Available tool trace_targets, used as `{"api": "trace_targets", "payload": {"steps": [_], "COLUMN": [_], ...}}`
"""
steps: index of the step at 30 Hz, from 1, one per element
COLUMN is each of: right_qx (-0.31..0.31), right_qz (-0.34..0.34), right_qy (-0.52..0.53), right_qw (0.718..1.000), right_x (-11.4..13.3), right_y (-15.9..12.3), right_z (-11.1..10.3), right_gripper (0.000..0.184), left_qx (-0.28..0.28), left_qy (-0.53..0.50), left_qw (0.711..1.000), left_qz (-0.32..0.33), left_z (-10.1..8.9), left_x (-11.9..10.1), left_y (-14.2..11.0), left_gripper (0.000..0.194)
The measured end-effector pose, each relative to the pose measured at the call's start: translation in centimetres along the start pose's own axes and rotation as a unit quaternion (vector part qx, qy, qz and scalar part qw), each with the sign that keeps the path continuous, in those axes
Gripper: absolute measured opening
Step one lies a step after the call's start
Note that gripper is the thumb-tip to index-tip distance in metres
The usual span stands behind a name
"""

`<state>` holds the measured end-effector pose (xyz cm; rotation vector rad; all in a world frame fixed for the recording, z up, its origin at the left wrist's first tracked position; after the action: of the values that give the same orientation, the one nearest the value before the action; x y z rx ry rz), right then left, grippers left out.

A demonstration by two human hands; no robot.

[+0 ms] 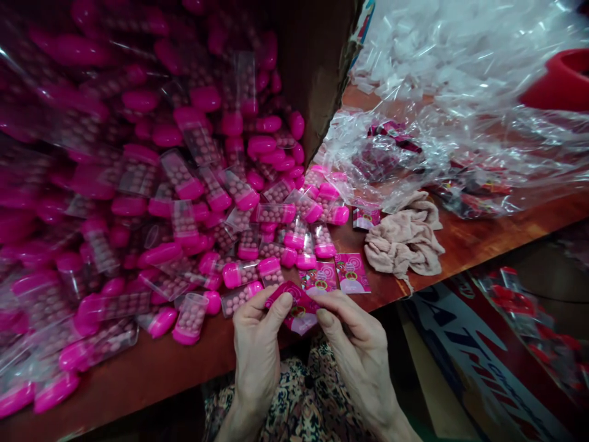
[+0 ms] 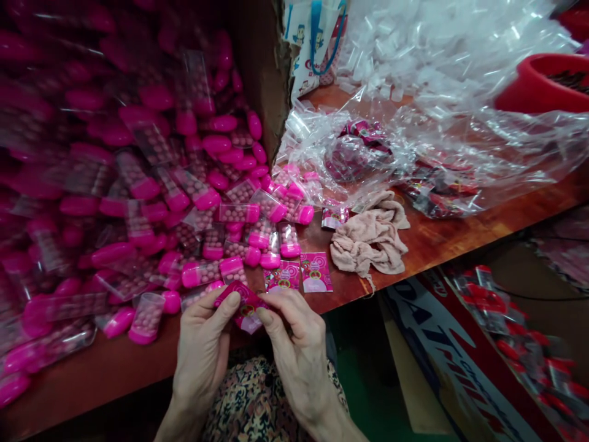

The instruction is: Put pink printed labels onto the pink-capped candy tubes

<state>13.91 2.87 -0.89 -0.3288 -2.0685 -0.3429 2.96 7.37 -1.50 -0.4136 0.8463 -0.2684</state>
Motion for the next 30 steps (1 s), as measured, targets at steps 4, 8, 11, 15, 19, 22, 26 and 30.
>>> {"api": "trace_targets", "payload": {"steps": [4,8,11,15,19,22,26,30], "right_qx": [0.002,0.023,0.066,0.078,0.071,0.073,0.092,0.111], "right_qz": [-0.005,-0.015,-0.014,-0.012,-0.023,-0.035,0.011,0.048], "right_qy": [0.008,0.02,0.019,0.008,0.01,0.019,0.057,0.086], "right_qw": [1.0,0.999,0.998,0.997,0.997,0.997,0.994,0.989], "right_x": [0.4,0.7,0.7,0.6,0.8,1.1,1.0,0.5], "right_y": [0.6,1.0,1.0,0.7,0.3,0.0,-0.5,-0.7], "right_z": [0.2,0.3,0.4,0.7,1.2,1.7,2.3,2.7], "right_gripper": [0.003,0.006,0.009,0.013,0.021,0.021,0.017,0.017], "left_qx": [-0.007,0.027,0.034,0.009,0.008,-0.021,-0.09,-0.142], "left_qy": [0.003,0.027,0.044,0.057,0.072,0.067,0.027,-0.018], "left_qw": [1.0,0.999,0.998,0.998,0.997,0.996,0.994,0.988], "left_qz": [-0.006,-0.025,-0.032,0.014,0.032,0.054,0.061,0.057], "left_z": [-0.4,-0.7,-1.1,-1.7,-2.0,-2.3,-2.9,-3.3], "left_x": [-0.2,-0.5,-0.6,-0.5,-0.7,-1.2,-1.6,-2.0], "left_y": [-0.3,-0.4,-0.1,0.2,0.0,-0.1,-0.3,-0.2], "left_gripper": [0.007,0.014,0.019,0.007,0.013,0.014,0.017,0.023]}}
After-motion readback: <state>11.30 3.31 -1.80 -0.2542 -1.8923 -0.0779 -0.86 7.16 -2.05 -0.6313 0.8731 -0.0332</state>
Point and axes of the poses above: each hand's wrist, its own y-axis towards the middle knuckle, its own z-axis out of the palm, x = y × z, the point moved 1 cm from there along y, towards the middle knuckle, and after that the axes turned 12 degrees about -y, right-handed, at the moved point
